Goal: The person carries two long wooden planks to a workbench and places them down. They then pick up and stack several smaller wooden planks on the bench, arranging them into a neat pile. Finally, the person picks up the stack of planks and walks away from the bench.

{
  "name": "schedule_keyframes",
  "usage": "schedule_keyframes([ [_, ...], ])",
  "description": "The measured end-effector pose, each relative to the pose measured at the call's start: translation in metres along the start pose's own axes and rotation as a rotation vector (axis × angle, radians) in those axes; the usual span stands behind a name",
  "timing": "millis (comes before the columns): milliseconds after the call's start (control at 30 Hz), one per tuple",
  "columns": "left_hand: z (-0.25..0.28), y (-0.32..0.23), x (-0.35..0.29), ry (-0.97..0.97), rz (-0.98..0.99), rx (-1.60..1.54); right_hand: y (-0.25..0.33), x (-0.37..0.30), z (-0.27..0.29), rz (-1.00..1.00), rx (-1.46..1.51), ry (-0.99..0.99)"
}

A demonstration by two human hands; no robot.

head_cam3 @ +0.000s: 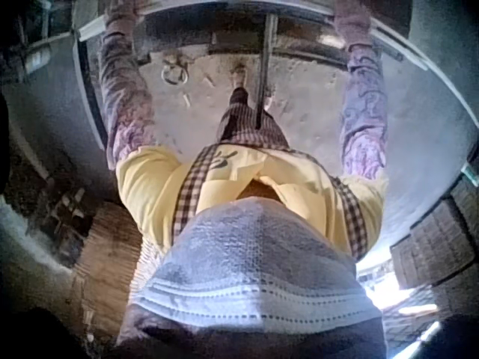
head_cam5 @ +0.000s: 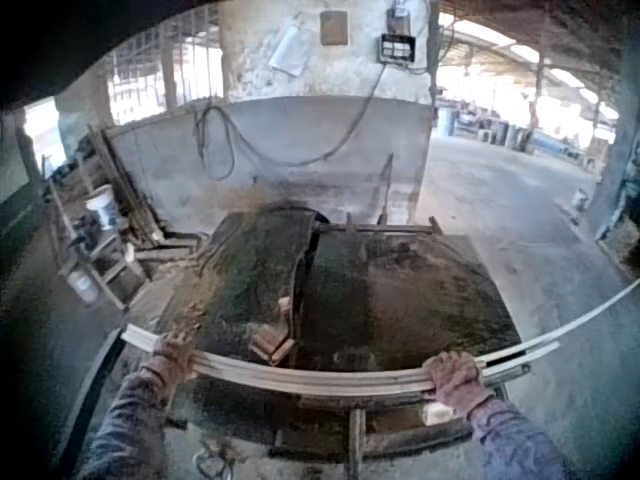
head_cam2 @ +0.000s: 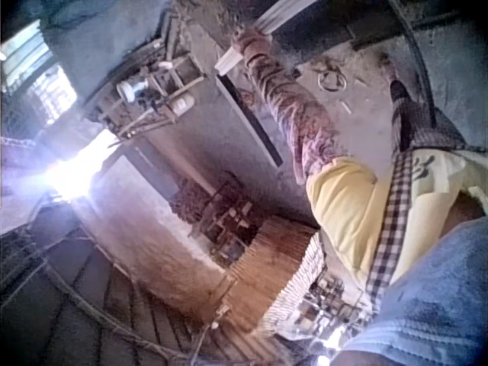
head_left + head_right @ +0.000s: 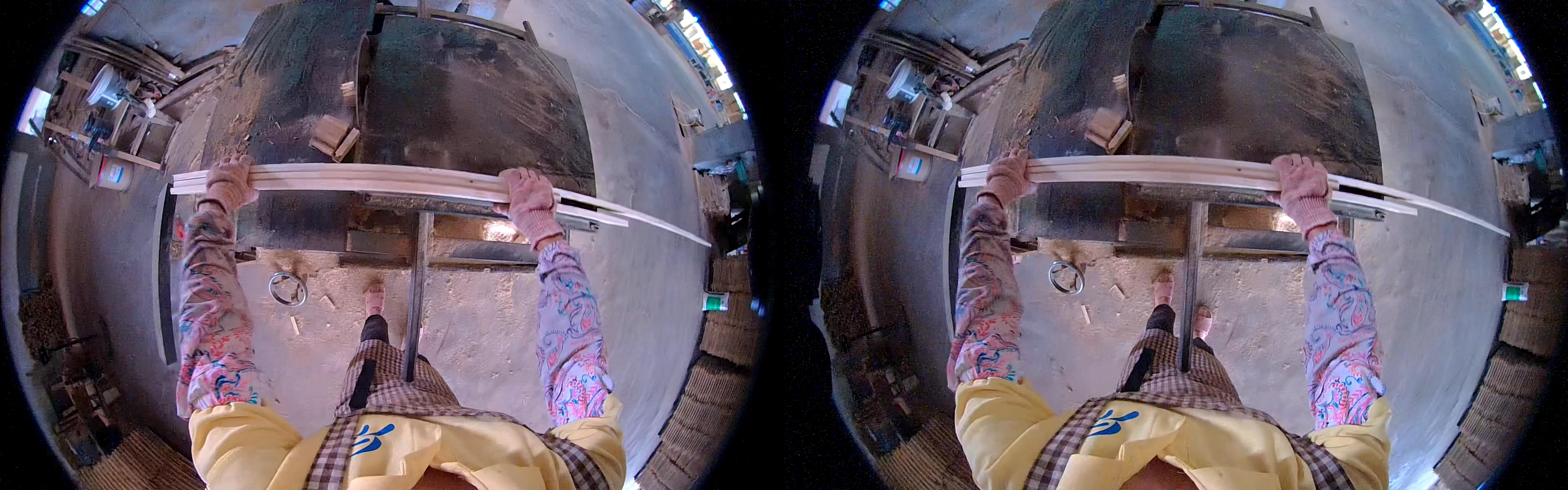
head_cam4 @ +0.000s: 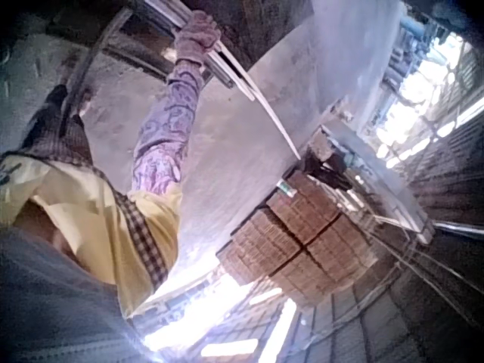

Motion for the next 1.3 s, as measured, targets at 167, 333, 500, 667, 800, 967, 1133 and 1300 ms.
schedule_keyframes([
  [167,0.024,-0.013,0.028,0.23,-0.55,-0.573,0.0,0.002,-0.005,0.044,0.057,-0.057],
  [333,0.07,-0.095,0.048,0.092,-0.181,-0.609,-0.004,-0.002,-0.008,0.047,0.062,-0.075],
  [500,0.085,-0.123,0.073,0.062,0.038,-0.421,-0.001,0.0,-0.004,0.053,0.072,-0.086],
  [667,0.081,-0.13,0.117,0.076,0.002,-0.567,-0.01,-0.005,-0.008,0.065,0.122,-0.101],
  [800,0.039,-0.03,0.162,-0.039,0.144,-0.223,0.003,0.006,-0.007,0.061,-0.012,-0.012],
  [967,0.071,0.019,0.061,-0.104,0.051,-0.582,-0.004,-0.005,-0.013,0.089,0.014,-0.093],
  [1133,0.039,-0.016,-0.048,-0.017,-0.327,-0.153,-0.001,0.001,-0.007,0.063,0.005,0.015],
  [1300,0.014,-0.022,-0.011,-0.098,-0.082,0.016,-0.005,0.009,-0.009,0.036,0.03,-0.017],
])
Point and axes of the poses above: each hand's wrist, its own x-axis towards the middle knuckle, its own z-axis out of the back of the hand, y = z × x, the point moved 10 cm from there along x, towards the middle knuckle, and after that the axes turned 11 degrees about y, right-handed, at the moved point
